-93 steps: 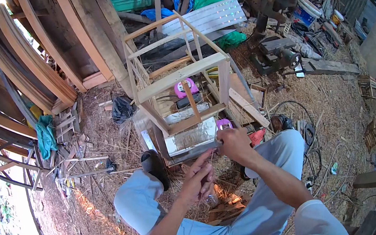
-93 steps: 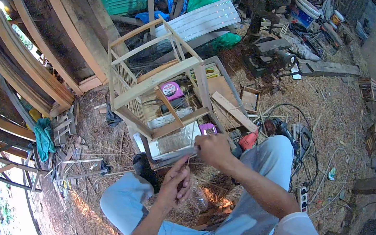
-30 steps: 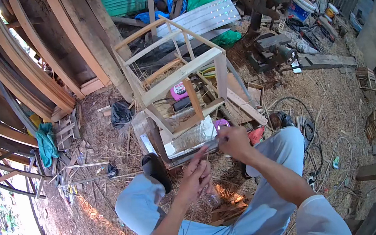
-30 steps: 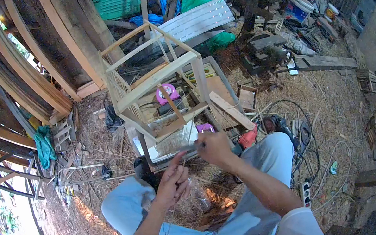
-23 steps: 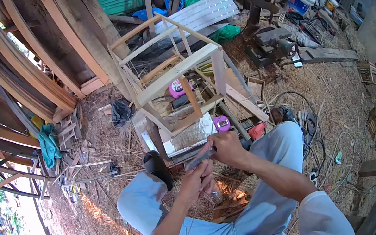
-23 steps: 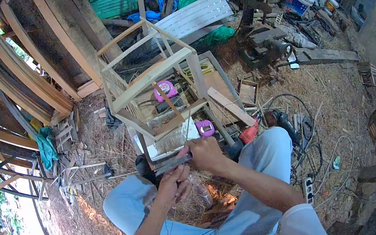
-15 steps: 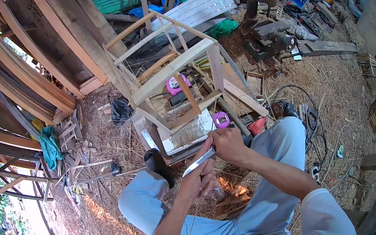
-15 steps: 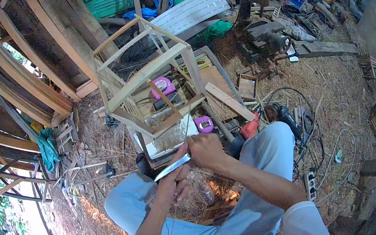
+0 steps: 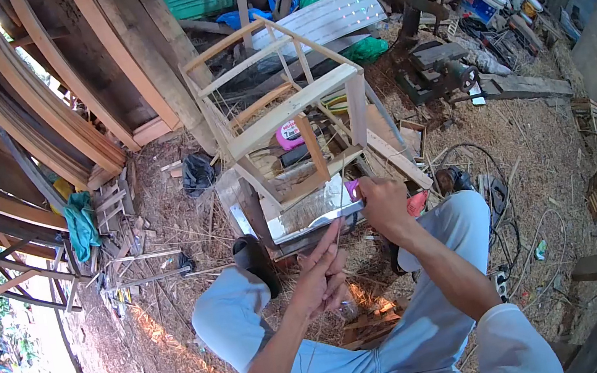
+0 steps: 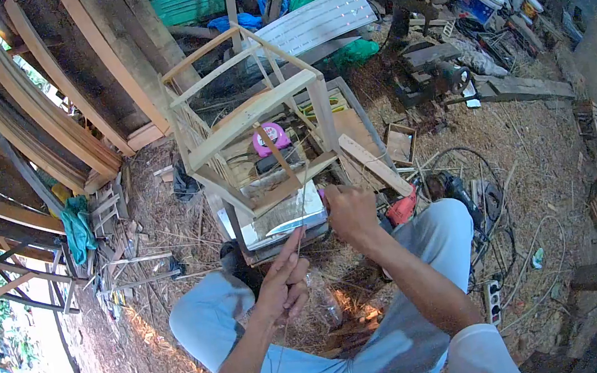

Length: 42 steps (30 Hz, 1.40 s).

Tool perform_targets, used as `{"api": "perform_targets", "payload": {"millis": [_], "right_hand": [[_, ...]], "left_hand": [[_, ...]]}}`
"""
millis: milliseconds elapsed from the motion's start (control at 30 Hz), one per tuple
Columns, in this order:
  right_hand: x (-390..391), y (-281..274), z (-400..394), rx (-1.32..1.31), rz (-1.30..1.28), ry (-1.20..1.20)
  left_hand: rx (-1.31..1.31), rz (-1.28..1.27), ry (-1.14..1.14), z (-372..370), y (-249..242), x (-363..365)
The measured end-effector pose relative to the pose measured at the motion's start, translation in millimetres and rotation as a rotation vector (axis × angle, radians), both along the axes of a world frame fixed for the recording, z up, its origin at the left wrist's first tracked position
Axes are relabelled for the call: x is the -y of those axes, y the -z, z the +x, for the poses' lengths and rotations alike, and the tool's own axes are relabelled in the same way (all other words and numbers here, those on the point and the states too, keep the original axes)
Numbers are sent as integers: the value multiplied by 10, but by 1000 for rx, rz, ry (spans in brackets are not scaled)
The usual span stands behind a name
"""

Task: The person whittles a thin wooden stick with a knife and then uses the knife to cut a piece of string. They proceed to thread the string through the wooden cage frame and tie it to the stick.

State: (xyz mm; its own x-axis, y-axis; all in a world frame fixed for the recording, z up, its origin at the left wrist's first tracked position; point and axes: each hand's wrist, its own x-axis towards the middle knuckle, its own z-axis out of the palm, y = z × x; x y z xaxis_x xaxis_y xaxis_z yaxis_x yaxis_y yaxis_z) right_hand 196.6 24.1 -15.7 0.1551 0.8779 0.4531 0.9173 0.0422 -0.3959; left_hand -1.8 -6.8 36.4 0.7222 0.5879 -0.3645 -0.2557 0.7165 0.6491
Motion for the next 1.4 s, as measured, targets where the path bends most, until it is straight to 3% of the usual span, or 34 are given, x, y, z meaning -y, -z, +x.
{"api": "perform_targets", "payload": {"millis": [133,200,233,333,400,433,500,533,600,800,867,967,1067,1133,1167,1233,1267,1400], "right_hand": [[-30,43,33,20,-68,20],[-145,-2,258,-21,-165,248],[-202,-45,384,-94,-70,332],[-231,48,652,-40,-42,441],[-199,61,726,-435,7,200],[-166,-64,666,-430,9,204],[-74,-300,498,-1586,-199,36],[-24,-353,476,-1586,-198,37],[54,-403,442,-1719,-348,-411],[62,-350,296,-1624,-326,-430],[63,-330,278,-1607,-318,-417],[57,-340,211,-1692,-289,-390],[-4,-255,190,-1629,-256,-297],[-60,-50,180,-993,-19,-163],[-16,-11,149,-992,-19,-164],[115,-106,31,-305,-35,-179],[153,-147,-52,-137,-62,-164],[107,-60,-46,-133,-231,-8]], "left_hand": [[-3,23,8,-50,-27,22],[-15,6,107,-92,-92,94],[-15,9,112,-119,-69,148],[-11,-13,174,-151,-33,232],[-14,22,158,-140,-29,136],[-26,50,135,-141,-22,106],[62,-26,140,-132,-7,92],[59,-20,131,-129,6,81],[55,-14,119,-113,22,57],[26,31,55,-11,104,-11],[-67,248,43,34,134,-19],[-182,311,-21,80,86,-58],[-90,165,-66,89,45,-82],[-88,145,-84,92,21,-86],[-83,121,-94,96,17,-87],[-96,101,-97,90,99,-66],[-117,79,-101,86,133,-52],[-131,65,-85,84,73,40]]}}
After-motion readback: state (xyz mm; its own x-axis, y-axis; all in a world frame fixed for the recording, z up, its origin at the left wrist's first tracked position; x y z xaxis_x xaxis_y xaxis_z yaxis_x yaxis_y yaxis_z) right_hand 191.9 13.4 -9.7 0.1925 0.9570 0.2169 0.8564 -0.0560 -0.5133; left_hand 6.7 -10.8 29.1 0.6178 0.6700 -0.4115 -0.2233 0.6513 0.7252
